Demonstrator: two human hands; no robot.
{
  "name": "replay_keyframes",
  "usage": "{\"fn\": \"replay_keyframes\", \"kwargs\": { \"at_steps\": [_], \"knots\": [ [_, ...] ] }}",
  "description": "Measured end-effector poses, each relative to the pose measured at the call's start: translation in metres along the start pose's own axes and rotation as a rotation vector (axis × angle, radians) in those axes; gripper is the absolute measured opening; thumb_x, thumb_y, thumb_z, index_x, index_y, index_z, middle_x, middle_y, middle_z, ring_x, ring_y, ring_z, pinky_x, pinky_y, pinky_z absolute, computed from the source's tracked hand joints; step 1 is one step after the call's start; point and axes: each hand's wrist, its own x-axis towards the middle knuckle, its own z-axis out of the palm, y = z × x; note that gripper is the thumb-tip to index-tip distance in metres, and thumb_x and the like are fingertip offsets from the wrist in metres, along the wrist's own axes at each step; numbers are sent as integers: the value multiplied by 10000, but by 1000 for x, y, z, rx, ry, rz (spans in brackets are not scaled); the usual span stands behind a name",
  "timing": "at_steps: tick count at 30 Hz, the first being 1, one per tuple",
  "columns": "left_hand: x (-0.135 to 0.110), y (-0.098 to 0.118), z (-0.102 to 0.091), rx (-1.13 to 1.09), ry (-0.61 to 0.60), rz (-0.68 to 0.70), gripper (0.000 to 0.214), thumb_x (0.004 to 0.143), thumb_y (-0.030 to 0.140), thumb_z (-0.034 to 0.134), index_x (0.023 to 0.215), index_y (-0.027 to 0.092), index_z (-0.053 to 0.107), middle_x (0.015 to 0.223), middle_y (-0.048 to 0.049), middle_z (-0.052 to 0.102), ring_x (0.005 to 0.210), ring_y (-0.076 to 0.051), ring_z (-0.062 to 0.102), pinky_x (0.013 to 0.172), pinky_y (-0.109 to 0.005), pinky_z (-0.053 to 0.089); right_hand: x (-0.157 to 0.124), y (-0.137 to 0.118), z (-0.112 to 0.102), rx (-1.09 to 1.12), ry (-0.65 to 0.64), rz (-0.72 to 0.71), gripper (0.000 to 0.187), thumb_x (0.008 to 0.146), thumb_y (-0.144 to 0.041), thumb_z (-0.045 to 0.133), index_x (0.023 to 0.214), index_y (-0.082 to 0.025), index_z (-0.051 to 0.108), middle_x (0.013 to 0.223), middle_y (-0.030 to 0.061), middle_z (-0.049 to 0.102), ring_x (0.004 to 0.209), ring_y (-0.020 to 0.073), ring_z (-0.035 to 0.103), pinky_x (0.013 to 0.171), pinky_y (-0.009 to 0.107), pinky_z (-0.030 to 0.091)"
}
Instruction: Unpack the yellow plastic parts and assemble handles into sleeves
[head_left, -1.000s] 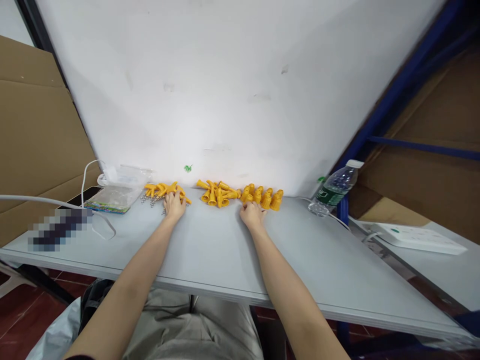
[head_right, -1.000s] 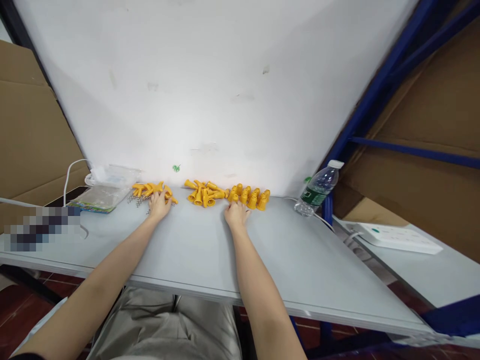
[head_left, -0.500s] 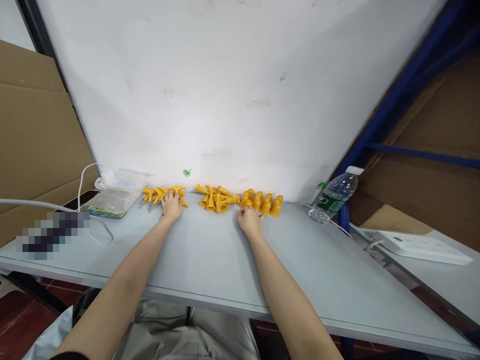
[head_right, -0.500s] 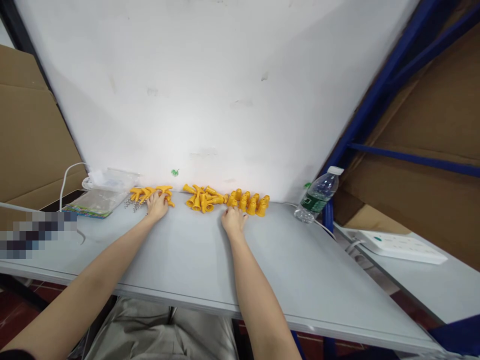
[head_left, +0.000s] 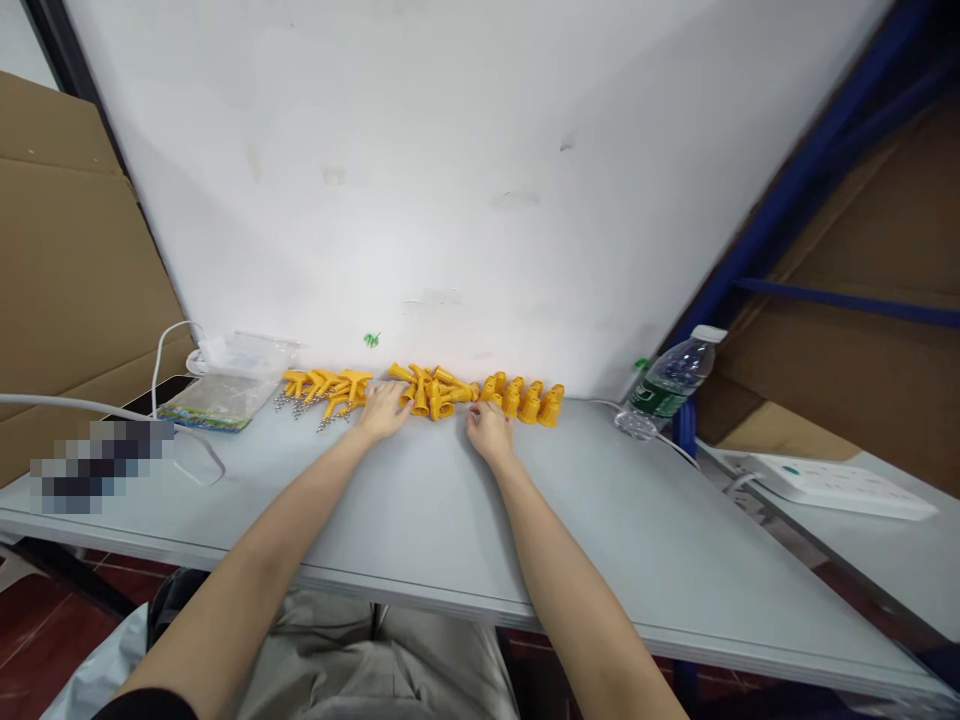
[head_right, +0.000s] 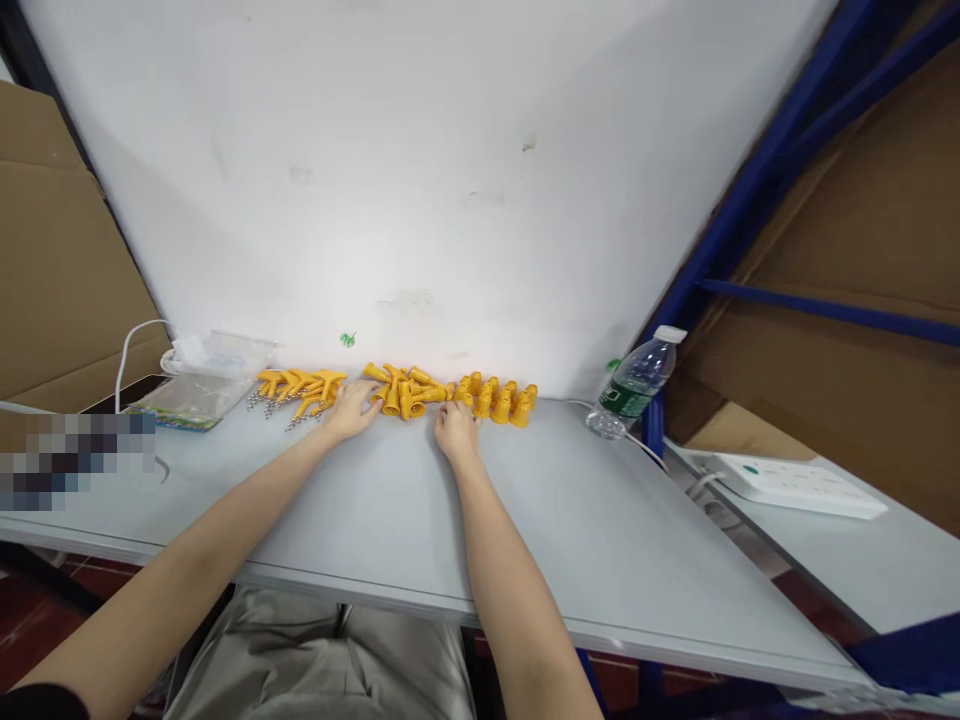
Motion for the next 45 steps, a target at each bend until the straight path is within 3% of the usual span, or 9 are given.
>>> {"fn": "replay_keyframes", "kwargs": {
  "at_steps": [6,12,15,18,24,28,35,40,45],
  "knots": [
    [13,45,24,-50,-96,-35,482,863,260,529,1343,260,483,1245,-119,604,1223,-309,491,1003,-500,360,-2,-10,-5,38,-134,-112,408,823,-200,495,1217,-186,601,1189,131,649,1060,279,598,863,419,463],
    [19,60,38,16,-72,-126,301,842,153,535,1130,202,604,1194,-144,595,1199,-311,499,1004,-507,367,-3,-17,-5,36,-173,-220,490,822,-151,493,1307,-188,553,1315,122,600,1217,280,537,948,444,460],
    [19,57,36,-112,12,-118,287,839,96,502,1096,180,595,1174,-133,588,1138,-260,548,972,-418,430,-4,-21,-11,18,-137,-213,522,843,-154,474,1364,-173,505,1416,136,513,1262,287,497,952,458,452],
    [16,49,24,-246,83,-3,300,830,61,486,1079,190,592,1148,-96,597,1113,-214,566,973,-358,452,-3,-29,-20,-39,-51,-221,505,885,-187,456,1389,-186,484,1461,142,463,1290,294,466,993,491,401],
    [-4,28,-12,-325,218,149,222,856,113,500,1039,201,591,1082,-66,633,1060,-190,579,955,-333,459,-2,-52,-31,-12,30,-367,437,963,-231,356,1377,-220,497,1350,123,581,1271,262,483,1106,565,206],
    [-24,15,-20,-341,355,189,152,887,172,489,1001,207,584,1029,-71,639,977,-192,594,871,-332,484,-6,-67,-28,57,32,-468,445,982,-240,298,1396,-228,463,1337,115,591,1250,251,504,1128,576,127],
    [-35,5,-19,-365,386,204,152,895,187,482,1000,220,587,1029,-70,629,1021,-206,586,902,-351,467,-12,-77,-25,21,-29,-495,378,977,-204,293,1201,-198,597,1080,110,705,1021,248,607,1073,510,211],
    [-30,-2,-11,-606,349,49,105,818,170,579,913,214,576,970,-59,626,913,-193,623,840,-342,505,-14,-85,-28,-86,-14,-468,297,968,-189,355,1097,-176,622,1028,114,710,987,257,582,996,474,241],
    [-27,-6,-7,-1062,173,-356,206,732,132,658,880,191,528,842,-5,594,659,-126,649,682,-288,533,-15,-91,-29,-162,-45,-472,274,967,-180,363,1044,-184,626,1028,116,708,998,263,554,986,481,224]
  ]
}}
